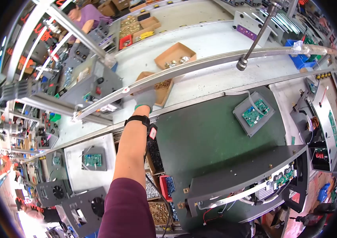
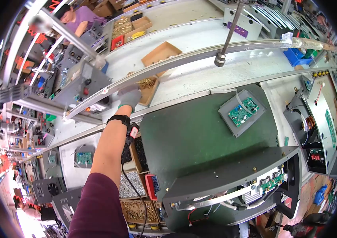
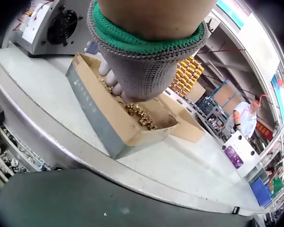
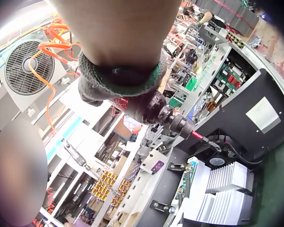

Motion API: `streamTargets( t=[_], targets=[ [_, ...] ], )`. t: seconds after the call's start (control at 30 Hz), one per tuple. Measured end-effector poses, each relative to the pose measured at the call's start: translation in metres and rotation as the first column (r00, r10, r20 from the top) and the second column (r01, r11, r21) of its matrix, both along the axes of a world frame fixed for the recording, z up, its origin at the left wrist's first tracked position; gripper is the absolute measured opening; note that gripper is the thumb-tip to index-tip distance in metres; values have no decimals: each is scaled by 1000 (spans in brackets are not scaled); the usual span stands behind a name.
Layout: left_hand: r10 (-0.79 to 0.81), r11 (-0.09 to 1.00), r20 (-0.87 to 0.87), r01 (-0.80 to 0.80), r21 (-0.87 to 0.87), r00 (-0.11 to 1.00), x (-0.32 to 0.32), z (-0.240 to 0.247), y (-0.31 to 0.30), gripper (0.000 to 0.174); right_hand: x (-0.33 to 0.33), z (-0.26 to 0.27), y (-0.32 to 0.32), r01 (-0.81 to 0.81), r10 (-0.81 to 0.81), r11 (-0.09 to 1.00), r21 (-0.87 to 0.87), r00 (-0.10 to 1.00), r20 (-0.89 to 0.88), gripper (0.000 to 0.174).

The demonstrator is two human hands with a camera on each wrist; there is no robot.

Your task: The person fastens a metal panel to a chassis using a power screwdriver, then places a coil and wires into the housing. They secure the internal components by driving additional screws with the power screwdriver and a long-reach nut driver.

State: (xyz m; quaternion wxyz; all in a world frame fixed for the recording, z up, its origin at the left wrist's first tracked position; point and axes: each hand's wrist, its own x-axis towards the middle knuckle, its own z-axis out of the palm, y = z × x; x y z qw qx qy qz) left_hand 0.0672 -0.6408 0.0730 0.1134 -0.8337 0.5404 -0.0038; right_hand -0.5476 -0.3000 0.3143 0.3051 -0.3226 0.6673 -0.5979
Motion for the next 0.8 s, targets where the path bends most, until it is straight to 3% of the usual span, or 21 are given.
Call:
streamTargets(
  t=[0.03, 0.1, 0.13, 0.17, 0.23, 0.3, 0.37, 0.43, 0.47, 0.5, 0.57, 0.6, 0.63, 0.7, 0.73, 0.77, 0.8],
  targets=[
    [-14, 1000, -10, 14, 1, 1000, 8, -19, -7, 35, 15, 2, -6, 55, -45, 998, 38, 976, -211, 47],
    [-70, 947, 52, 82, -311, 996, 25, -56, -17, 28, 28, 5, -13, 17, -12, 999, 33, 991, -137, 45],
    [-82, 946, 45, 92, -310, 996, 32, -68, -22, 28, 34, 8, -18, -39, 40, 999, 23, 998, -52, 43],
    [-64, 947, 14, 65, -314, 998, 39, -77, -27, 28, 45, 13, -29, -121, 119, 992, -23, 990, -75, 39],
    [-96, 945, -42, 78, -316, 994, 41, -73, -26, 27, 47, 12, -34, -58, 56, 998, -13, 992, -109, 39],
    [-139, 945, -11, 129, -300, 990, 38, -61, -19, 26, 43, 7, -30, -46, 42, 999, -18, 979, -198, 46],
    [-178, 944, 20, 177, -277, 984, 33, -39, -11, 26, 4, -13, -8, -57, 45, 996, -71, 986, -162, 48],
    [-60, 966, -17, 54, -253, 998, 23, -8, 5, 26, -33, -30, 11, -103, 76, 978, -183, 987, -144, 50],
    [-171, 941, -105, 131, -312, 980, 16, 21, 24, 27, -40, -30, 11, -136, 101, 964, -229, 982, -157, 49],
    [-155, 956, -142, 113, -270, 978, 6, 53, 44, 33, -28, -24, 5, -205, 183, 951, -232, 976, -116, 49],
    [-324, 850, -418, 66, -523, 849, 1, 89, 93, 23, 1, -14, -16, -304, 290, 918, -256, 953, -92, 51],
    [-337, 787, -575, -112, -606, 746, -9, 103, 121, 20, 8, -14, -23, -337, 318, 898, -283, 941, -115, 53],
    [-375, 779, -572, -86, -621, 729, -5, 113, 145, 19, 11, -12, -25, -345, 340, 895, -284, 938, -67, 57],
    [-315, 787, -673, -213, -579, 669, -23, 141, 199, 25, 29, -11, -28, -278, 310, 904, -325, 949, 50, 64],
    [-269, 800, -784, -323, -505, 559, -46, 161, 227, 29, 24, -14, -29, -389, 425, 864, -320, 904, 47, 68],
    [-271, 835, -789, -273, -478, 552, -59, 172, 253, 31, 26, -17, -33, -435, 491, 817, -378, 869, 62, 69],
    [-194, 874, -881, -331, -355, 432, -71, 176, 276, 34, 33, -17, -34, -477, 558, 763, -436, 827, 73, 71]
  ],
)
